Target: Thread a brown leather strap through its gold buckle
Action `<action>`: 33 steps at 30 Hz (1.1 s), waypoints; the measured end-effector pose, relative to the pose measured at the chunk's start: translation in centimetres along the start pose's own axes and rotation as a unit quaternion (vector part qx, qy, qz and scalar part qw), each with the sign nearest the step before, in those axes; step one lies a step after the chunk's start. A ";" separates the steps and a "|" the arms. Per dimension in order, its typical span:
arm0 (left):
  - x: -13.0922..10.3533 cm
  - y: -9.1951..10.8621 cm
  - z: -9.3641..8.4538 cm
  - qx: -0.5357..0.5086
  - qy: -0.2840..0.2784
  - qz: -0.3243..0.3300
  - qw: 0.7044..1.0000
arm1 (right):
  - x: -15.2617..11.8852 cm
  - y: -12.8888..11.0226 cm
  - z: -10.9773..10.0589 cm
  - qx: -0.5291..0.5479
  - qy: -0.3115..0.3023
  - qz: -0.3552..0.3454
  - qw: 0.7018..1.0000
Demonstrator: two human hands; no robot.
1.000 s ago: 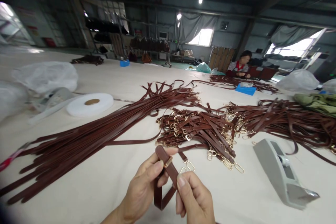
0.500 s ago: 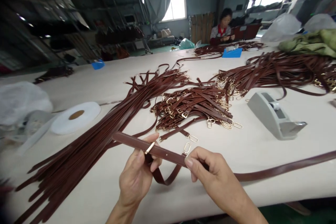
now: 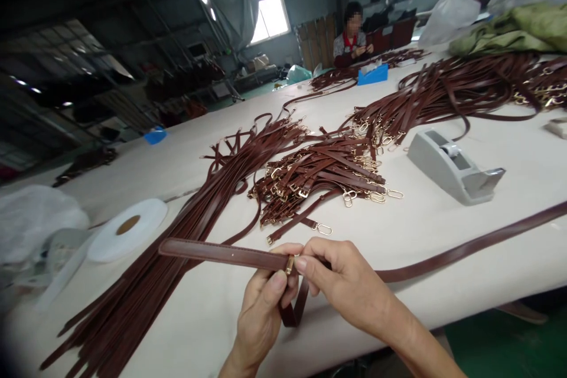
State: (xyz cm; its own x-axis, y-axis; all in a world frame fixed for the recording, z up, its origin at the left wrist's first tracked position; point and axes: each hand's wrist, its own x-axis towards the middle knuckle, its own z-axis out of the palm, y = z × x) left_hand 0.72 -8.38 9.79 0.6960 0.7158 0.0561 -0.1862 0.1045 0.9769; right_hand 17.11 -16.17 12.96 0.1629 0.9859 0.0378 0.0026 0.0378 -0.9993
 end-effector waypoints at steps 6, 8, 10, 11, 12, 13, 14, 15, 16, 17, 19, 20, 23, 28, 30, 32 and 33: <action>0.6 1.8 0.8 0.130 0.023 0.031 0.991 | -1.0 -0.6 -0.6 -0.178 0.134 -0.137 0.965; 0.9 2.3 1.3 0.183 0.001 0.042 0.982 | -1.3 -1.2 -0.1 -0.255 0.173 -0.193 0.932; 1.1 2.3 1.9 0.221 -0.017 0.050 0.974 | -1.4 -1.5 0.6 -0.308 0.176 -0.223 0.908; 1.2 2.2 2.2 0.228 -0.023 0.053 0.972 | -1.4 -1.5 0.9 -0.322 0.184 -0.235 0.899; 1.3 2.1 2.5 0.225 -0.024 0.053 0.973 | -1.4 -1.3 1.1 -0.322 0.201 -0.242 0.893; 1.3 2.0 2.8 0.211 -0.021 0.050 0.976 | -1.4 -1.1 1.2 -0.308 0.221 -0.238 0.894; 1.3 2.0 3.0 0.187 -0.016 0.039 0.981 | -1.4 -0.7 1.2 -0.278 0.241 -0.222 0.903; 1.3 2.0 3.3 0.157 -0.010 0.023 0.987 | -1.3 -0.3 1.1 -0.235 0.259 -0.191 0.917; 1.3 2.1 3.4 0.123 -0.008 0.002 0.992 | -1.3 0.1 0.9 -0.182 0.271 -0.151 0.933; 1.3 2.1 3.5 0.087 -0.009 -0.019 0.996 | -1.3 0.5 0.7 -0.125 0.278 -0.107 0.946; 1.3 2.2 3.6 0.016 -0.030 -0.055 0.998 | -1.2 1.1 0.4 -0.015 0.288 -0.045 0.957; 1.4 2.1 3.6 -0.018 -0.044 -0.068 0.997 | -1.2 1.4 0.3 0.028 0.294 -0.031 0.955; 1.5 1.6 3.4 -0.092 -0.053 -0.093 0.990 | -1.1 2.0 0.2 0.093 0.309 -0.013 0.946; 1.5 0.9 3.5 -0.106 -0.033 -0.097 0.989 | -1.3 2.3 0.1 0.100 0.312 0.001 0.945; 1.6 0.8 3.5 -0.099 -0.033 -0.092 0.990 | -1.2 2.3 0.2 0.101 0.317 0.001 0.943; 1.6 0.8 3.6 -0.087 -0.032 -0.091 0.992 | -1.2 2.2 0.3 0.101 0.322 -0.002 0.941; 1.6 0.9 3.6 -0.083 -0.032 -0.092 0.992 | -1.1 2.3 0.4 0.101 0.322 -0.002 0.941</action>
State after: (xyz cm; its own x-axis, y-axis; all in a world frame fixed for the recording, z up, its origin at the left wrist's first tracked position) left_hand 4.17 -9.60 11.46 0.7702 0.6295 -0.1028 -0.1596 0.3462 0.9245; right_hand 16.52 -17.12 10.66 0.7276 0.6852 -0.0329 -0.1729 0.1367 -0.9754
